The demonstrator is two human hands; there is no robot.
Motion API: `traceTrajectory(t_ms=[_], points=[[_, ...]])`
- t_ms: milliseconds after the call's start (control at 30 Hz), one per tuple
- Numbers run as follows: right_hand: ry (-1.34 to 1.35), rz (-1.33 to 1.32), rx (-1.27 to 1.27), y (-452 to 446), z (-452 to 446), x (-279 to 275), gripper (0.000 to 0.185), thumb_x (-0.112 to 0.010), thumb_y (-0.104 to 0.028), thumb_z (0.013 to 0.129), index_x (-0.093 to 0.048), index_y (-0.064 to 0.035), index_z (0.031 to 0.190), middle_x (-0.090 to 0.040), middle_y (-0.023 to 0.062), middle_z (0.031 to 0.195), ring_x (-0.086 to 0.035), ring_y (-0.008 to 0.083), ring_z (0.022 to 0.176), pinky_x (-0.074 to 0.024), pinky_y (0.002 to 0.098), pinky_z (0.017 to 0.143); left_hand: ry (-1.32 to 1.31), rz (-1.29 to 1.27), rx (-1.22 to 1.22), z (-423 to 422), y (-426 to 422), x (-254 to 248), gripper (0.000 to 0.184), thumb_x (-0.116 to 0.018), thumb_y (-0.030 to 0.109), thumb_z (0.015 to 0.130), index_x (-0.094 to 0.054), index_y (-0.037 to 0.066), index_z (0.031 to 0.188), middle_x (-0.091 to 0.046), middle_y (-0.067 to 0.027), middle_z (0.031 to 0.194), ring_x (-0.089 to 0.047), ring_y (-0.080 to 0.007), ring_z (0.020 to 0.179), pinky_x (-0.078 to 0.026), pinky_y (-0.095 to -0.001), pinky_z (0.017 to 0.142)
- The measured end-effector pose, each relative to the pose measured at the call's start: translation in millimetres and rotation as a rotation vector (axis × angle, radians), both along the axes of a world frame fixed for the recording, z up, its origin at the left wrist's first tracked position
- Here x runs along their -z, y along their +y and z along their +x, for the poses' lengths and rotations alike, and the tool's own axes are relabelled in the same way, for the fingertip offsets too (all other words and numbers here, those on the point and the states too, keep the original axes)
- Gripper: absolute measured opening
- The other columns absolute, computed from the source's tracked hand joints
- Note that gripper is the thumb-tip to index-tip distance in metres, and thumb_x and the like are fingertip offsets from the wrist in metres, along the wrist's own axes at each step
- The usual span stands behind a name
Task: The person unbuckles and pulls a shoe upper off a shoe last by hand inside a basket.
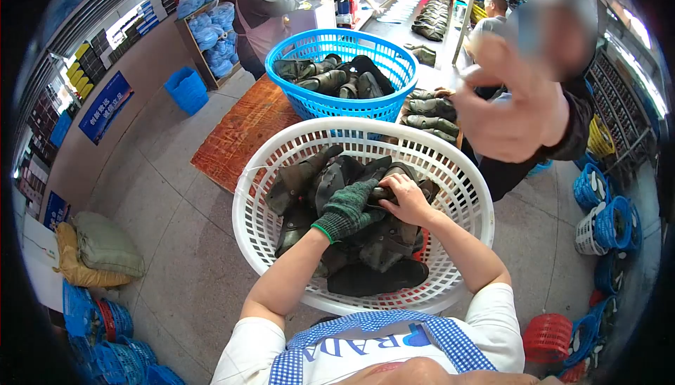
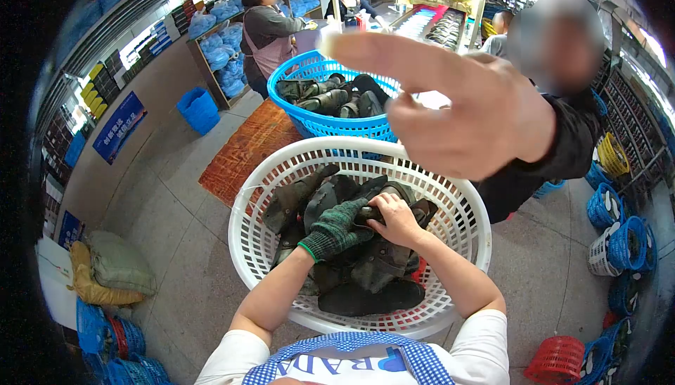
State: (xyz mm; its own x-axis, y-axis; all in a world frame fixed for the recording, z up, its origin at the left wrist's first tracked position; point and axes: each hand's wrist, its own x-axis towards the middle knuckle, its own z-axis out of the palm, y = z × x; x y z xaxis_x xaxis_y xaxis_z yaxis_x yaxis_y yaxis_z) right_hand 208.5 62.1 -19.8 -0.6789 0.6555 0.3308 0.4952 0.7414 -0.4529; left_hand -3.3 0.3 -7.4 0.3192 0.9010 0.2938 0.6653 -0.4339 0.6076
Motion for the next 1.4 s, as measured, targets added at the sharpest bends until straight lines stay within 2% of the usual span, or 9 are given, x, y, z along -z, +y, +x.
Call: traceTrajectory(t_ms=[800,1300,1400], points=[[-0.005,0.004,0.016,-2,-1,-4,0.039,-0.076,-0.023,0.084,-0.058,-0.0069,0.115,-0.059,0.0139,0.113,-0.056,0.0352,0.113,-0.0465,0.0458,0.097,0.066,-0.056,-0.017,0,-1,-5,0.073,-0.079,0.043,0.081,-0.053,0.003,0.138,-0.064,-0.0228,0.124,-0.062,-0.0403,0.114,-0.05,-0.0477,0.098],[-0.011,-0.009,0.002,-1,0,-3,0.038,-0.076,-0.02,0.084,-0.057,-0.0065,0.115,-0.058,0.0143,0.113,-0.055,0.0352,0.114,-0.0459,0.0457,0.096,0.062,-0.091,-0.017,1,-5,-15,0.071,-0.08,0.038,0.08,-0.053,0.005,0.138,-0.064,-0.0213,0.125,-0.061,-0.0397,0.116,-0.049,-0.047,0.1],[-0.015,-0.004,0.004,-2,-1,-4,0.039,-0.076,-0.02,0.083,-0.057,-0.0065,0.115,-0.058,0.0149,0.112,-0.055,0.0355,0.113,-0.0459,0.0458,0.095,0.021,-0.071,-0.024,0,-3,-3,0.071,-0.08,0.038,0.08,-0.054,0.006,0.137,-0.064,-0.0209,0.126,-0.061,-0.0398,0.116,-0.049,-0.0473,0.099]])
